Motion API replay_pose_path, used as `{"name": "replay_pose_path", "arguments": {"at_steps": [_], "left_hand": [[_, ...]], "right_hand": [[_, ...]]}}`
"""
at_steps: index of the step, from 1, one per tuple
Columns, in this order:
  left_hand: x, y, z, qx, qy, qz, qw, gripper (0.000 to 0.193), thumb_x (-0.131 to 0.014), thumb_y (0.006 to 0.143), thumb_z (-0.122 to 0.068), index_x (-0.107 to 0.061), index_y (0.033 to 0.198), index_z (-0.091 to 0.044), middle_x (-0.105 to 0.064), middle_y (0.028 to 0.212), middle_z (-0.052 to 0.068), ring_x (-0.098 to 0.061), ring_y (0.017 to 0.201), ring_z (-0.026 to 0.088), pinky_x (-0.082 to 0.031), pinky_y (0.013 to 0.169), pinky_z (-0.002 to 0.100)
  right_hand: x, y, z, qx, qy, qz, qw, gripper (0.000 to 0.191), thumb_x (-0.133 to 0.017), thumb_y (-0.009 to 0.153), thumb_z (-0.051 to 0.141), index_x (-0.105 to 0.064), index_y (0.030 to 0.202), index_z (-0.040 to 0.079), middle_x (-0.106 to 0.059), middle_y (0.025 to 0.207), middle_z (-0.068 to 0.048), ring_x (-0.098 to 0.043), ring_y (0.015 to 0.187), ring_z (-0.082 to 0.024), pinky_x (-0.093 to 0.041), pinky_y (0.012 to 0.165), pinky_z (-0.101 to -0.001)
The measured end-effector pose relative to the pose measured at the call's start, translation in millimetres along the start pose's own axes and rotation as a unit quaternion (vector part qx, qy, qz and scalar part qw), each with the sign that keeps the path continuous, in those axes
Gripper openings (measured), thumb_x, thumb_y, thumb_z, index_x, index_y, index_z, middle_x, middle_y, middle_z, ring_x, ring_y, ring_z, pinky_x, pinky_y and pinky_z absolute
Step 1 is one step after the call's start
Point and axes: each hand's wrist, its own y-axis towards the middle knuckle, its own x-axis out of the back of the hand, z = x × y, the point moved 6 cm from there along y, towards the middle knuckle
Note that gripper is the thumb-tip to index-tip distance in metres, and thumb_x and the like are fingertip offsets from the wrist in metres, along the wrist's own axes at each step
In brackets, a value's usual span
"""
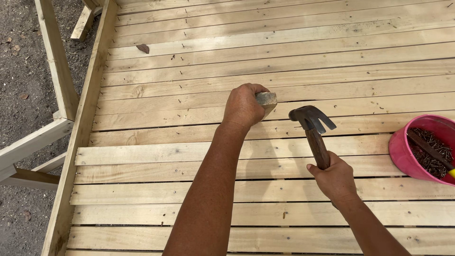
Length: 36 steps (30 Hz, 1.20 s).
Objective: The person uses a claw hammer and a small wood block to hammer nails down through the slats of a wooden pallet frame, pries and lifts a loosened slat, and places pulled nails into a pink bucket.
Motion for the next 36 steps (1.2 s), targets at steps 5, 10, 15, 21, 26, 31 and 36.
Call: {"name": "replay_pose_path", "arguments": {"at_steps": [5,10,15,21,26,31,36], "left_hand": [[-0.9,2.9,8.2,0.032,-0.004,0.036,0.999,0.047,-0.08,0.079,-0.003,-0.074,0.122,-0.021,-0.074,0.12,0.009,-0.074,0.102,0.018,-0.065,0.089,0.032],[2.3,5.4,11.8,0.013,-0.006,0.02,1.0,0.049,-0.087,0.071,-0.003,-0.074,0.116,-0.018,-0.075,0.115,0.008,-0.074,0.1,0.017,-0.065,0.088,0.031],[13.6,10.7,21.7,-0.053,-0.091,-0.037,0.994,0.044,-0.091,0.066,-0.003,-0.068,0.102,-0.011,-0.077,0.106,0.008,-0.075,0.097,0.018,-0.065,0.087,0.032],[12.5,18.2,34.1,-0.02,-0.165,-0.03,0.986,0.047,-0.092,0.063,-0.003,-0.068,0.103,-0.01,-0.077,0.104,0.009,-0.076,0.094,0.017,-0.068,0.085,0.03],[10.1,17.4,34.3,-0.018,-0.178,-0.024,0.984,0.05,-0.092,0.063,-0.003,-0.068,0.108,-0.008,-0.077,0.103,0.01,-0.077,0.091,0.018,-0.068,0.081,0.032],[9.1,20.4,36.5,-0.035,-0.156,-0.033,0.987,0.052,-0.093,0.061,-0.003,-0.07,0.107,-0.008,-0.078,0.103,0.01,-0.076,0.092,0.018,-0.065,0.087,0.031],[0.8,24.5,37.8,-0.03,-0.15,-0.023,0.988,0.053,-0.093,0.06,-0.005,-0.07,0.107,-0.009,-0.078,0.104,0.009,-0.076,0.094,0.019,-0.065,0.089,0.032]], "right_hand": [[-24.0,14.1,-33.4,-0.036,-0.06,0.034,0.997,0.042,-0.076,0.088,0.029,-0.067,0.123,0.007,-0.074,0.098,-0.011,-0.071,0.088,-0.022,-0.057,0.083,-0.0404],[-27.0,8.4,-30.0,-0.041,-0.049,0.045,0.997,0.045,-0.077,0.087,0.03,-0.065,0.123,0.006,-0.074,0.091,-0.013,-0.071,0.076,-0.023,-0.058,0.076,-0.0398],[0.5,-12.7,31.2,0.004,0.065,0.017,0.998,0.031,-0.078,0.087,0.025,-0.066,0.107,0.005,-0.065,0.076,-0.009,-0.057,0.059,-0.018,-0.052,0.059,-0.0372],[42.2,-44.4,119.4,0.158,0.121,-0.02,0.98,0.031,-0.08,0.089,0.025,-0.062,0.09,0.001,-0.057,0.063,-0.006,-0.053,0.052,-0.012,-0.05,0.05,-0.031],[34.6,-51.1,133.8,0.121,-0.013,0.036,0.992,0.023,-0.079,0.087,0.023,-0.068,0.103,0.01,-0.06,0.067,-0.002,-0.055,0.06,-0.014,-0.047,0.058,-0.0332],[23.3,-50.2,130.3,0.179,0.045,0.029,0.982,0.029,-0.081,0.085,0.023,-0.07,0.105,0.006,-0.057,0.068,-0.003,-0.05,0.063,-0.014,-0.047,0.06,-0.0344],[21.0,-42.4,119.4,0.135,0.032,0.044,0.989,0.028,-0.079,0.085,0.021,-0.069,0.108,0.008,-0.054,0.068,-0.001,-0.049,0.062,-0.014,-0.045,0.058,-0.0345]]}}
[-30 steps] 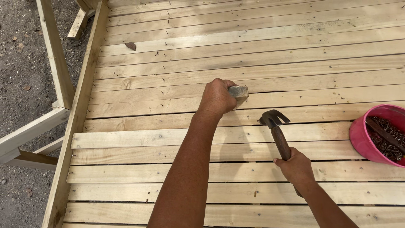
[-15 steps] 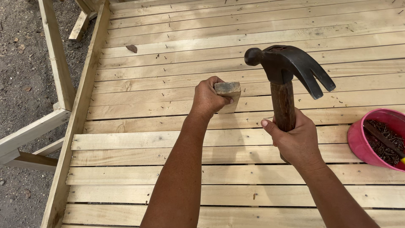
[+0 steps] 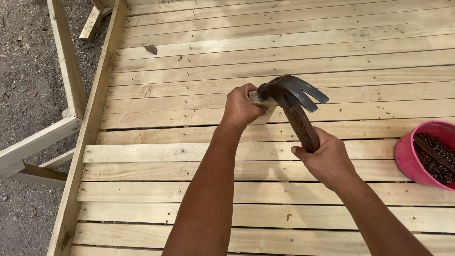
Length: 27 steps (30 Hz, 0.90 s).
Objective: The person uses a claw hammer and a small wood block to hammer nails down through the slats of a wooden pallet frame, pries and lifts a loosened slat, and places pulled nails into a pink bucket.
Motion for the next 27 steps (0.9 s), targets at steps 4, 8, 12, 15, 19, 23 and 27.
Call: {"name": "replay_pose_path", "arguments": {"at_steps": [4,8,12,15,19,23,27], "left_hand": [[-5.5,3.0,0.5,-0.01,0.015,0.0,1.0,0.053,-0.095,0.059,-0.007,-0.071,0.106,-0.011,-0.077,0.105,0.007,-0.075,0.096,0.018,-0.063,0.091,0.031],[-7.9,6.8,3.2,-0.003,0.02,0.011,1.0,0.053,-0.094,0.06,-0.007,-0.071,0.108,-0.011,-0.079,0.105,0.006,-0.077,0.096,0.017,-0.064,0.091,0.03],[-9.3,5.5,2.1,0.001,0.009,0.016,1.0,0.051,-0.093,0.061,-0.006,-0.072,0.107,-0.011,-0.079,0.105,0.006,-0.076,0.095,0.016,-0.065,0.091,0.03],[-8.6,2.7,1.6,0.018,-0.005,0.016,1.0,0.05,-0.091,0.063,-0.004,-0.072,0.108,-0.012,-0.078,0.106,0.006,-0.076,0.095,0.015,-0.066,0.091,0.029],[-9.8,-2.7,1.8,0.034,0.01,0.029,0.999,0.049,-0.091,0.065,-0.005,-0.074,0.11,-0.013,-0.078,0.106,0.005,-0.075,0.095,0.015,-0.064,0.092,0.028],[-10.8,-15.5,2.7,0.037,0.035,0.048,0.998,0.048,-0.091,0.063,-0.003,-0.077,0.108,-0.013,-0.079,0.107,0.005,-0.075,0.094,0.015,-0.064,0.09,0.029],[-13.4,-36.5,3.2,0.024,0.046,0.057,0.997,0.048,-0.092,0.065,-0.008,-0.078,0.11,-0.015,-0.08,0.104,0.004,-0.076,0.091,0.014,-0.064,0.088,0.029]], "right_hand": [[14.0,-2.6,-7.0,-0.026,0.046,-0.025,0.998,0.027,-0.08,0.086,0.02,-0.063,0.097,0.003,-0.054,0.063,-0.003,-0.049,0.056,-0.015,-0.044,0.053,-0.0348],[19.1,-5.3,-3.2,0.014,0.076,-0.056,0.995,0.027,-0.079,0.086,0.02,-0.06,0.087,0.001,-0.054,0.06,-0.003,-0.048,0.052,-0.015,-0.042,0.048,-0.0349],[11.8,-0.2,6.5,0.049,0.01,-0.016,0.999,0.021,-0.079,0.086,0.019,-0.062,0.092,0.009,-0.05,0.063,0.0,-0.046,0.057,-0.011,-0.043,0.052,-0.0311],[9.6,1.9,-0.2,-0.008,-0.013,0.007,1.0,0.024,-0.08,0.084,0.018,-0.062,0.099,0.018,-0.052,0.063,0.001,-0.047,0.056,-0.011,-0.043,0.053,-0.0303],[14.9,-5.6,-7.9,0.029,0.058,-0.029,0.997,0.022,-0.08,0.085,0.017,-0.06,0.09,0.007,-0.052,0.06,-0.001,-0.045,0.051,-0.011,-0.041,0.046,-0.0315],[21.7,-4.4,-20.9,-0.004,0.097,-0.068,0.993,0.023,-0.078,0.088,0.017,-0.059,0.087,0.004,-0.053,0.059,-0.003,-0.048,0.046,-0.012,-0.041,0.04,-0.0323],[27.9,-0.3,-28.8,-0.017,0.088,-0.087,0.992,0.022,-0.077,0.088,0.017,-0.059,0.088,0.005,-0.056,0.06,-0.004,-0.049,0.047,-0.012,-0.042,0.041,-0.0317]]}}
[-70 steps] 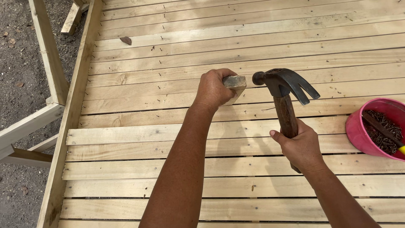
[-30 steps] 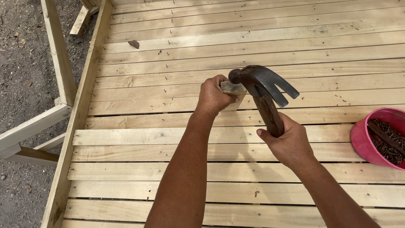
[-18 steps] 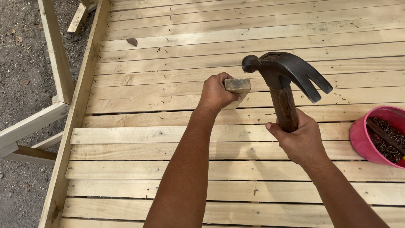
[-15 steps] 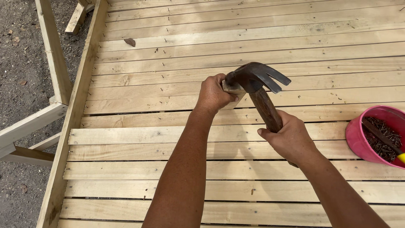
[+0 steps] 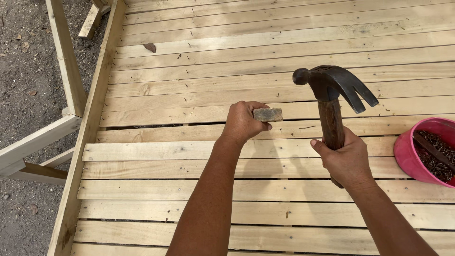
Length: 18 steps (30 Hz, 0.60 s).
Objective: The person uses a claw hammer and a small wood block to hammer nails down through the slats of a wooden pallet frame, pries and lifts a loosened slat, and places pulled nails into a pink bucket.
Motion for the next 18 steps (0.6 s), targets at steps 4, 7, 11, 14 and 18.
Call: {"name": "replay_pose_path", "arguments": {"at_steps": [4,7,11,14,18], "left_hand": [[0.6,-2.3,1.0,-0.004,0.009,0.001,1.0,0.048,-0.092,0.064,-0.011,-0.079,0.11,-0.016,-0.081,0.101,0.004,-0.076,0.089,0.014,-0.065,0.085,0.03],[0.3,4.1,2.2,-0.001,0.02,0.005,1.0,0.05,-0.093,0.062,-0.012,-0.079,0.11,-0.017,-0.08,0.102,0.003,-0.076,0.089,0.012,-0.065,0.085,0.029],[-0.3,8.5,2.6,-0.001,0.02,0.01,1.0,0.051,-0.094,0.062,-0.012,-0.078,0.11,-0.016,-0.08,0.102,0.004,-0.075,0.09,0.012,-0.064,0.086,0.03],[0.5,9.6,-0.2,-0.009,0.02,0.014,1.0,0.052,-0.095,0.06,-0.012,-0.078,0.109,-0.015,-0.079,0.103,0.005,-0.076,0.091,0.012,-0.065,0.087,0.03],[1.5,10.6,-0.5,0.005,0.029,0.02,0.999,0.052,-0.095,0.061,-0.012,-0.077,0.11,-0.014,-0.079,0.103,0.006,-0.076,0.091,0.012,-0.064,0.088,0.03]], "right_hand": [[-6.3,7.2,-25.1,0.01,0.012,-0.01,1.0,0.022,-0.077,0.088,0.017,-0.059,0.088,0.005,-0.058,0.062,-0.005,-0.052,0.049,-0.012,-0.045,0.045,-0.0319],[-17.3,19.0,-57.5,0.078,0.003,-0.032,0.996,0.024,-0.078,0.089,0.017,-0.059,0.086,0.003,-0.059,0.066,-0.004,-0.055,0.057,-0.013,-0.048,0.054,-0.0335],[-57.0,31.3,-120.6,0.085,-0.009,-0.024,0.996,0.023,-0.077,0.089,0.02,-0.065,0.094,0.001,-0.066,0.073,-0.007,-0.061,0.068,-0.017,-0.054,0.067,-0.0353],[-83.9,45.2,-156.7,-0.013,-0.234,0.091,0.968,0.04,-0.082,0.083,0.024,-0.068,0.116,0.008,-0.07,0.086,-0.006,-0.064,0.076,-0.015,-0.052,0.076,-0.034],[-81.6,48.6,-163.4,-0.107,-0.212,0.129,0.963,0.042,-0.076,0.09,0.03,-0.064,0.125,0.009,-0.074,0.088,-0.013,-0.069,0.072,-0.02,-0.058,0.072,-0.0377]]}}
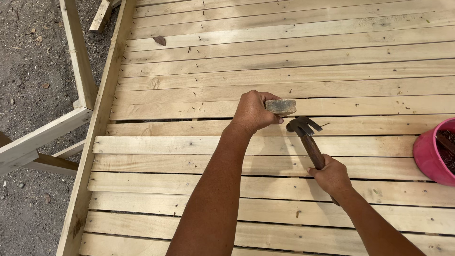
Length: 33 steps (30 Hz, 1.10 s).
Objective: The person uses a claw hammer and a small wood block to hammer nails down through the slats of a wooden pallet frame, pries and lifts a loosened slat, and places pulled nails into a pink bucket.
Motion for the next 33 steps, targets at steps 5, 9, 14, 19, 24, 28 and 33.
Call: {"name": "replay_pose_path", "arguments": {"at_steps": [5,9,14,19,24,28,33], "left_hand": [[-1.0,2.0,-0.4,-0.003,-0.02,0.002,1.0,0.05,-0.094,0.061,-0.011,-0.077,0.108,-0.014,-0.08,0.103,0.005,-0.076,0.092,0.012,-0.065,0.087,0.029],[1.4,5.3,-2.7,-0.008,-0.018,-0.001,1.0,0.052,-0.095,0.058,-0.01,-0.078,0.107,-0.014,-0.08,0.104,0.005,-0.076,0.093,0.013,-0.064,0.088,0.03],[4.6,5.4,-2.1,-0.012,-0.016,-0.008,1.0,0.055,-0.096,0.056,-0.011,-0.078,0.108,-0.014,-0.08,0.103,0.006,-0.076,0.092,0.013,-0.064,0.088,0.031],[2.7,5.8,1.3,-0.002,-0.017,-0.004,1.0,0.055,-0.096,0.056,-0.011,-0.078,0.108,-0.014,-0.081,0.103,0.006,-0.077,0.092,0.014,-0.065,0.087,0.031],[3.8,9.8,-2.4,-0.008,-0.014,-0.011,1.0,0.056,-0.096,0.056,-0.01,-0.078,0.109,-0.015,-0.08,0.104,0.006,-0.076,0.094,0.014,-0.064,0.089,0.032],[2.1,7.3,0.1,-0.001,-0.016,-0.008,1.0,0.055,-0.095,0.059,-0.01,-0.077,0.111,-0.014,-0.078,0.107,0.006,-0.074,0.097,0.015,-0.062,0.092,0.032],[-0.3,5.4,3.5,-0.03,-0.035,-0.027,0.999,0.053,-0.091,0.064,-0.01,-0.076,0.115,-0.014,-0.08,0.106,0.006,-0.076,0.095,0.015,-0.065,0.089,0.03]], "right_hand": [[29.0,-1.4,21.2,0.159,0.136,-0.14,0.968,0.035,-0.078,0.088,0.027,-0.069,0.111,0.001,-0.067,0.082,-0.014,-0.058,0.071,-0.022,-0.054,0.069,-0.0384],[15.1,3.5,16.0,0.212,0.163,-0.171,0.948,0.033,-0.079,0.087,0.026,-0.065,0.103,0.0,-0.066,0.079,-0.009,-0.059,0.07,-0.018,-0.051,0.067,-0.0359],[-5.3,15.6,-11.3,-0.03,0.062,0.0,0.998,0.037,-0.078,0.084,0.025,-0.07,0.114,0.006,-0.069,0.081,-0.015,-0.062,0.063,-0.023,-0.056,0.061,-0.0406],[27.6,4.6,22.6,0.105,0.183,-0.117,0.97,0.037,-0.078,0.084,0.028,-0.067,0.107,0.001,-0.07,0.083,-0.016,-0.061,0.062,-0.018,-0.054,0.059,-0.0357],[33.3,-1.2,42.0,0.194,0.172,-0.175,0.95,0.026,-0.074,0.092,0.021,-0.065,0.104,0.0,-0.071,0.084,-0.015,-0.064,0.067,-0.019,-0.054,0.064,-0.0338],[6.6,8.4,10.7,-0.031,-0.018,0.001,0.999,0.029,-0.066,0.085,0.007,-0.065,0.113,0.002,-0.073,0.084,-0.019,-0.068,0.061,-0.026,-0.058,0.06,-0.0407],[-2.4,3.7,2.9,-0.041,0.01,-0.008,0.999,0.033,-0.063,0.086,0.009,-0.065,0.118,0.0,-0.073,0.088,-0.02,-0.07,0.062,-0.028,-0.061,0.061,-0.0401]]}}
